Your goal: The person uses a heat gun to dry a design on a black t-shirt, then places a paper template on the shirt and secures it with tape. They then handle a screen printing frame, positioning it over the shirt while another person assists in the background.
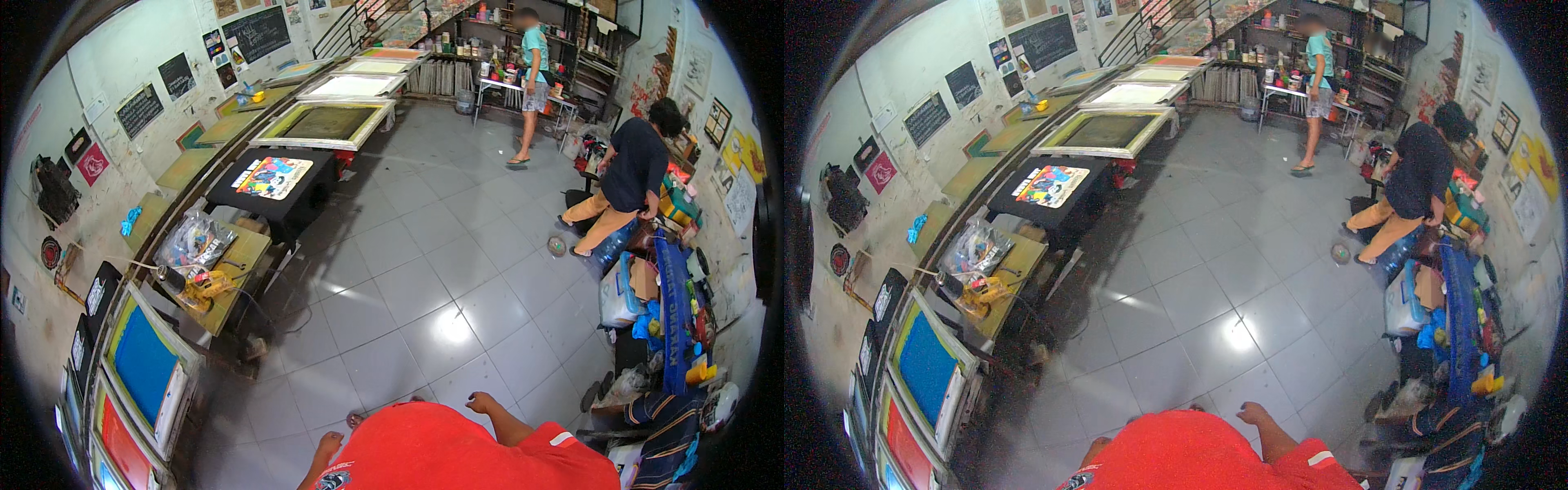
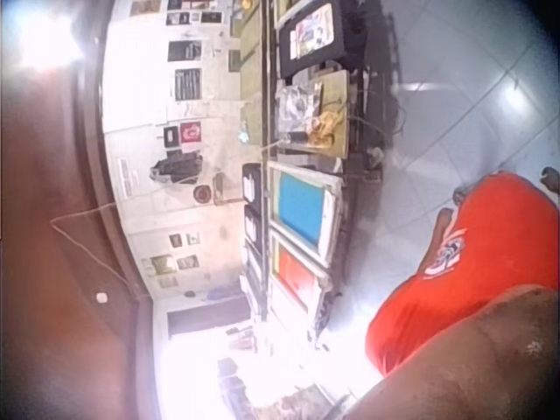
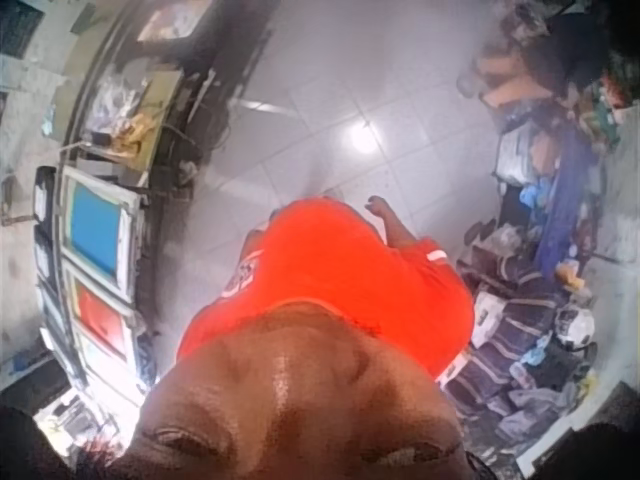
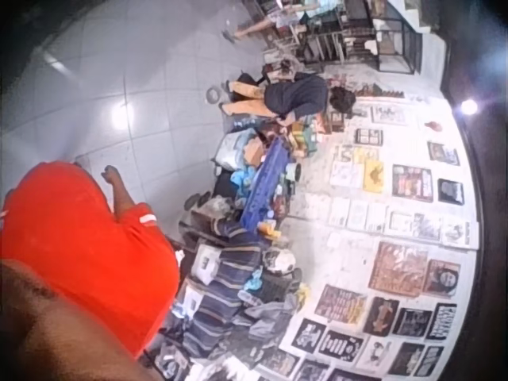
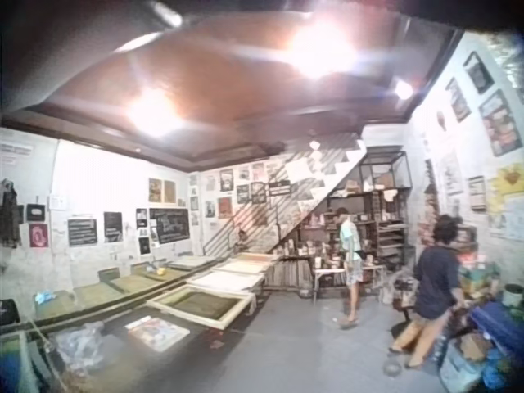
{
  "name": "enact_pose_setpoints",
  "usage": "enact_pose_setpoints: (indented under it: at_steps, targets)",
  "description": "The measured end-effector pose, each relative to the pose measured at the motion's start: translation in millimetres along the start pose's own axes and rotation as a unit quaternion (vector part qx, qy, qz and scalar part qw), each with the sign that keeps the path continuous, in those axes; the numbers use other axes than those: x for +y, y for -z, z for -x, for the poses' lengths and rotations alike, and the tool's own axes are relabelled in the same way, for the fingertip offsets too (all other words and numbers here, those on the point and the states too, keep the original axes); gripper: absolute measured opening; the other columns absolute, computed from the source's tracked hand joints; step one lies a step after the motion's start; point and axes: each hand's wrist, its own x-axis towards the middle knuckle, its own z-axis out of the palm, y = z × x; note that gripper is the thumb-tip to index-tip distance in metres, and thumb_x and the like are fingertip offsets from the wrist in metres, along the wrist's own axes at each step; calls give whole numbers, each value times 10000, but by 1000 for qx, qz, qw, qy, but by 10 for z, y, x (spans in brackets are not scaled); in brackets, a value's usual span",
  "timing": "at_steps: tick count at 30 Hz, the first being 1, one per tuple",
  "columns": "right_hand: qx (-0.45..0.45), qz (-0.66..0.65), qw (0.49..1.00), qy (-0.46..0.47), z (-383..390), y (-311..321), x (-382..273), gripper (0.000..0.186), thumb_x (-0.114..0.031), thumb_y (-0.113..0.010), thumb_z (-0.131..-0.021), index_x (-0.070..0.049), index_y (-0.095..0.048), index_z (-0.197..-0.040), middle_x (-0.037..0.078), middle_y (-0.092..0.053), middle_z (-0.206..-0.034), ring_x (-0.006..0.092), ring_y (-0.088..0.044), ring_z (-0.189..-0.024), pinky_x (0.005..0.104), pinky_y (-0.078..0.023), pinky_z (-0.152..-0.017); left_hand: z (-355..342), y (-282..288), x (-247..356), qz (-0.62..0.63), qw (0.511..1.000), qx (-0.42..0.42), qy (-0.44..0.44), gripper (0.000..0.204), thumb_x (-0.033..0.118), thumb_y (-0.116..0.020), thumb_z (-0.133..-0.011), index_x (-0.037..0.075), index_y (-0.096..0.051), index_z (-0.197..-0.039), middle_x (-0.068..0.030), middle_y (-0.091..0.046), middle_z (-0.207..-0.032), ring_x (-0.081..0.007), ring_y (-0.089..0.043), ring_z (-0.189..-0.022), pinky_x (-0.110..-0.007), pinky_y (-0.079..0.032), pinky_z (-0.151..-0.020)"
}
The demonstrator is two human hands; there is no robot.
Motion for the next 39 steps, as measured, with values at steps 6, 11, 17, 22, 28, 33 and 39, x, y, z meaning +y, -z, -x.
enact_pose_setpoints:
  at_steps: [6,11,17,22,28,33,39]
  targets:
    - [19,-2,997,69,-333,157,-556,463,-380,-653,-782,-37,-632,-1092,188,-650,-1043,327,-612,-992,388,-481,-875,241,11,-42,18,999,43,-6,357,309,-631,-832,-29,-626,-946,-122,-659,-774,-198,-627,-647,-336,-508,-610]
    - [-8,14,994,108,-463,211,-754,461,-378,-655,-779,-41,-632,-1092,188,-649,-1046,333,-609,-993,393,-479,-879,368,-28,-195,55,997,53,30,378,328,-633,-827,-26,-621,-960,-130,-662,-792,-196,-627,-638,-336,-504,-612]
    - [-39,67,992,104,-506,286,-682,484,-387,-645,-783,-32,-620,-1110,201,-624,-1101,347,-583,-1042,405,-460,-912,439,-195,-560,-27,997,74,-4,430,413,-569,-840,-1,-654,-916,-172,-668,-854,-315,-645,-759,-392,-501,-717]
    - [-59,64,992,88,-512,430,-654,500,-392,-638,-787,-29,-610,-1130,205,-603,-1150,351,-564,-1081,409,-448,-935,280,-192,-720,-176,979,-25,-98,412,407,-550,-844,21,-671,-920,-198,-655,-943,-363,-622,-892,-417,-487,-790]
    - [-36,56,995,76,-630,421,-597,482,-400,-646,-779,-40,-627,-1099,197,-633,-1078,342,-587,-1034,396,-466,-903,379,-106,-318,-121,991,17,-49,354,353,-549,-858,28,-669,-933,-195,-663,-891,-337,-632,-840,-403,-491,-769]
    - [-65,55,992,88,-614,453,-706,508,-411,-639,-782,-36,-619,-1123,213,-603,-1144,349,-564,-1082,402,-446,-937,235,-64,-271,58,995,69,52,345,349,-548,-843,32,-670,-905,-194,-663,-854,-329,-628,-739,-407,-488,-716]
    - [-63,67,993,74,-766,457,-727,512,-419,-633,-790,-29,-617,-1122,205,-606,-1144,346,-565,-1083,398,-447,-937,371,411,439,-175,981,-42,-76,389,385,-510,-831,42,-678,-908,-199,-658,-857,-323,-642,-772,-396,-491,-716]
